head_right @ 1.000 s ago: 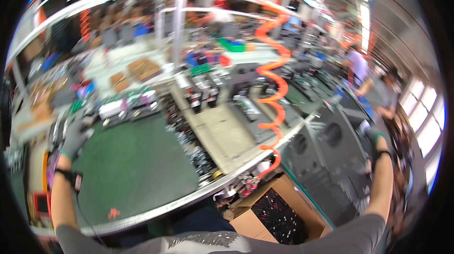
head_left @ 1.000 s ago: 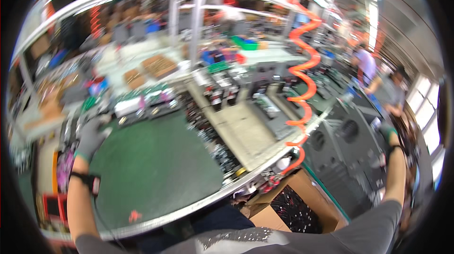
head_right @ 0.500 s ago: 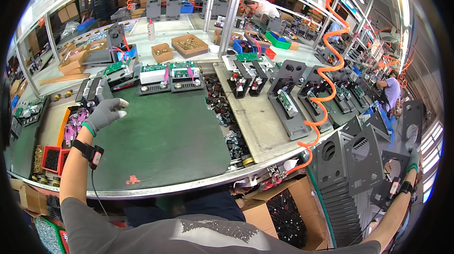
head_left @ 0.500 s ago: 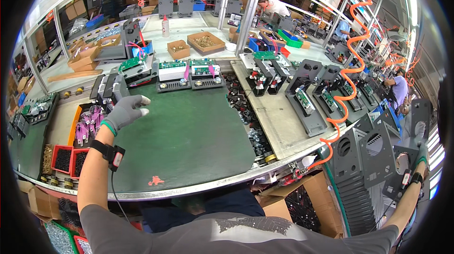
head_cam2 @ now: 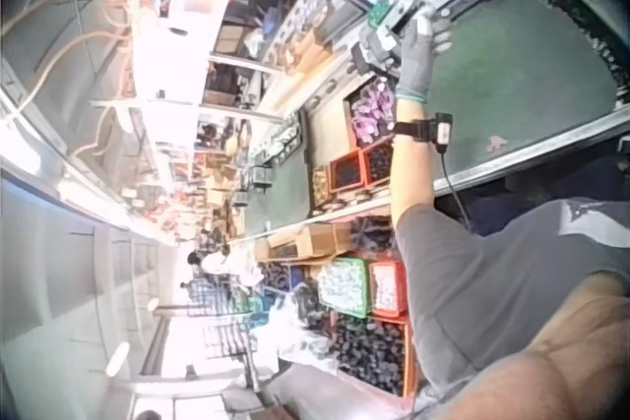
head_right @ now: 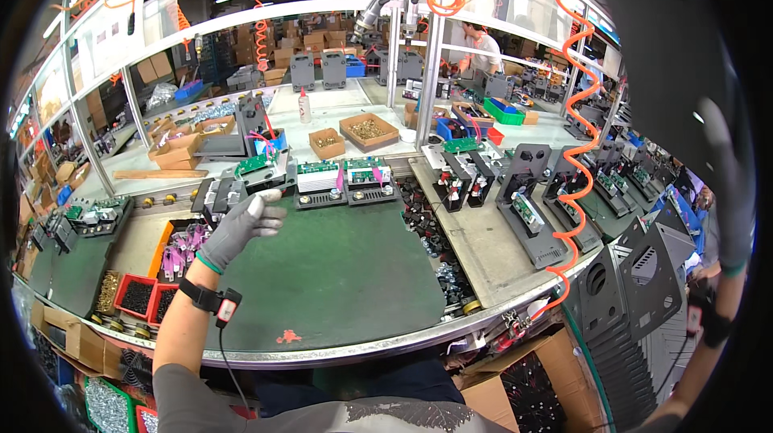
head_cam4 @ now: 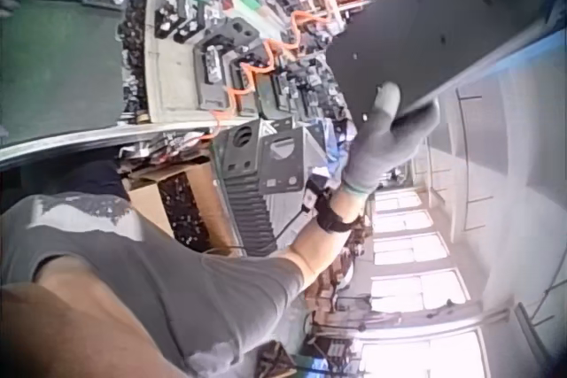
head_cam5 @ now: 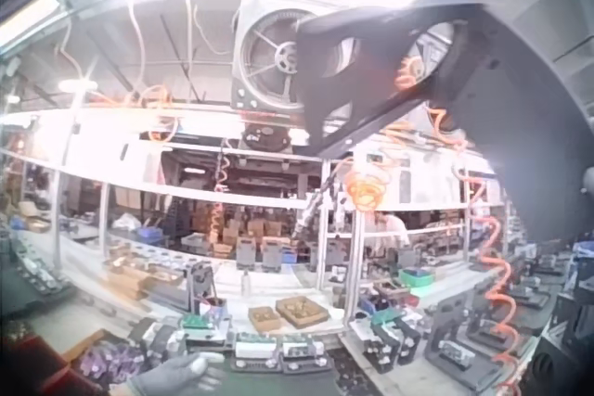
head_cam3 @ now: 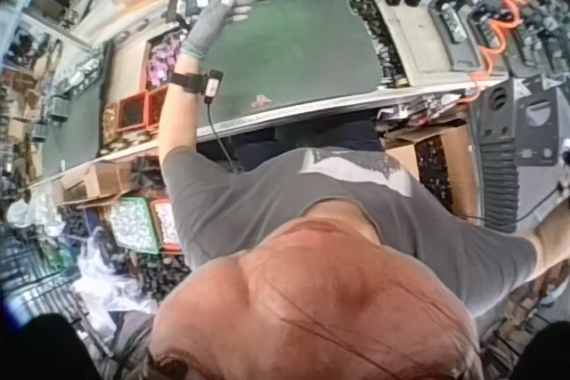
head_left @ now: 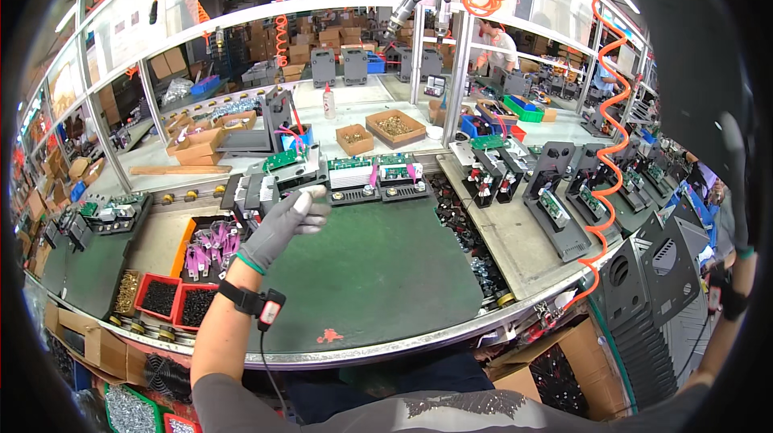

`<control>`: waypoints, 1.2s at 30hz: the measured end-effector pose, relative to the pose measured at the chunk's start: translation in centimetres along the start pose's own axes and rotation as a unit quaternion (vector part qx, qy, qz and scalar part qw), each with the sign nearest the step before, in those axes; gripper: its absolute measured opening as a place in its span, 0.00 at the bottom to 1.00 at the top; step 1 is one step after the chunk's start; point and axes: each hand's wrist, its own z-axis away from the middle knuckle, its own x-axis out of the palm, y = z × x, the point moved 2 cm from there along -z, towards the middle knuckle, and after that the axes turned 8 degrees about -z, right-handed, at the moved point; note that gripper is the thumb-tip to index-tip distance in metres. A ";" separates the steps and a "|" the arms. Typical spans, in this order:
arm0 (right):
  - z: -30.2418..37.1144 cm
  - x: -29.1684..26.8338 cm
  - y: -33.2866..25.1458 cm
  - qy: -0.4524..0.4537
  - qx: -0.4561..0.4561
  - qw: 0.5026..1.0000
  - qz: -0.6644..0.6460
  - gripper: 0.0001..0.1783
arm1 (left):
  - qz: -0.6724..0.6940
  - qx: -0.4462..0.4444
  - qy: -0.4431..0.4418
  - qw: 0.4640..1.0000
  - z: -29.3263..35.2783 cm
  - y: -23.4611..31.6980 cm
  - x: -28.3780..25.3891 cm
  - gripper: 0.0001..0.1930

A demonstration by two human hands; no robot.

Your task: Assembling metal housings and internal components for electronic devices using a pneumatic screwdriver and various parts.

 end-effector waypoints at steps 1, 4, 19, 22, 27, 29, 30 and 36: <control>0.1 2.5 -2.1 -0.003 -0.077 0.997 0.007 0.29 | 0.045 0.007 0.007 0.999 0.3 0.8 0.3 0.31; 0.4 9.3 -7.8 -0.068 -0.276 0.957 0.050 0.25 | 0.177 0.031 -0.022 0.983 1.4 2.7 1.0 0.34; 11.5 27.1 -14.8 -0.312 -0.520 0.788 -0.101 0.24 | 0.310 0.014 0.195 0.931 15.7 1.9 -1.7 0.43; 11.1 26.6 -12.4 -0.363 -0.495 0.789 -0.032 0.18 | 0.201 0.032 0.367 0.908 19.5 4.9 -4.3 0.42; 11.3 27.8 -9.6 -0.561 -0.168 0.809 -0.052 0.17 | -0.021 0.045 0.500 0.864 22.3 6.0 -3.0 0.36; 11.4 29.2 -8.4 -0.573 0.032 0.799 -0.179 0.17 | -0.200 0.078 0.503 0.837 22.2 4.6 0.0 0.29; 12.2 29.5 -7.7 -0.589 0.208 0.714 -0.317 0.21 | -0.146 0.033 0.490 0.859 22.5 3.1 2.1 0.25; 22.9 30.3 -6.4 -0.490 0.528 0.401 -0.566 0.25 | 0.022 -0.032 0.502 0.864 23.1 -4.4 12.3 0.24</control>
